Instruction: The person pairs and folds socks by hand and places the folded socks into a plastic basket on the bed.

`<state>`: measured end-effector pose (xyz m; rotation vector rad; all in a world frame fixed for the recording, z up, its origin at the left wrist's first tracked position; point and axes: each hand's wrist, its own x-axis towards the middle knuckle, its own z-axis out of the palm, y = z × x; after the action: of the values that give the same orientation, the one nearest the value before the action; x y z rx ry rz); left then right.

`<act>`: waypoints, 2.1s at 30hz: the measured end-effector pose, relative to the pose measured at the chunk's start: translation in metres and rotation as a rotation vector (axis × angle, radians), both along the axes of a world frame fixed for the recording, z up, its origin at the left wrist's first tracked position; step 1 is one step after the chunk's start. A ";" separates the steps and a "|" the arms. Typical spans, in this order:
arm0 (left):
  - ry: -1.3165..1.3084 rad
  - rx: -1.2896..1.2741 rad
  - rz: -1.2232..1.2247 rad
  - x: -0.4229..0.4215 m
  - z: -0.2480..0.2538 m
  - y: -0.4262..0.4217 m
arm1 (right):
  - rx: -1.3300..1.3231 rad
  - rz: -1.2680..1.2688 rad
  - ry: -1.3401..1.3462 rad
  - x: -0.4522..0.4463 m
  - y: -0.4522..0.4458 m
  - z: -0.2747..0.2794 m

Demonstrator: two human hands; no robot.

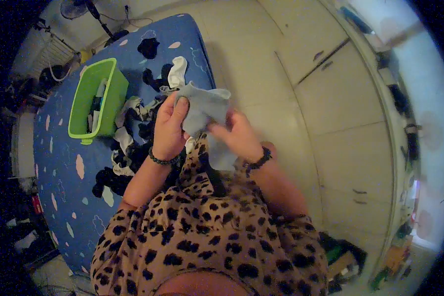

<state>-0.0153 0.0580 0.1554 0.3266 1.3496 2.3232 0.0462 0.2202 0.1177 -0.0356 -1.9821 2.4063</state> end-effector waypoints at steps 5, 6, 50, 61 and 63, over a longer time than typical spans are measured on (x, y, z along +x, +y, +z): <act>-0.101 -0.017 0.007 -0.011 -0.059 -0.004 | -0.076 -0.074 -0.084 0.012 0.013 -0.049; -0.101 -0.012 0.003 -0.011 -0.074 -0.003 | 0.015 -0.058 -0.080 0.015 0.022 -0.059; 1.218 -0.721 -0.438 -0.013 -0.134 0.017 | 0.292 -0.098 -0.382 0.092 0.014 -0.140; 0.478 -0.420 -0.814 -0.043 -0.129 0.018 | 0.797 -0.158 0.041 0.060 0.011 -0.034; 0.366 -0.255 -0.733 -0.042 -0.106 0.011 | 0.976 -0.097 0.151 0.048 0.013 -0.008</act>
<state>-0.0575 0.0691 0.0491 1.0067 1.3587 1.5132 0.0940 0.2337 0.1096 0.0644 -2.7201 1.1291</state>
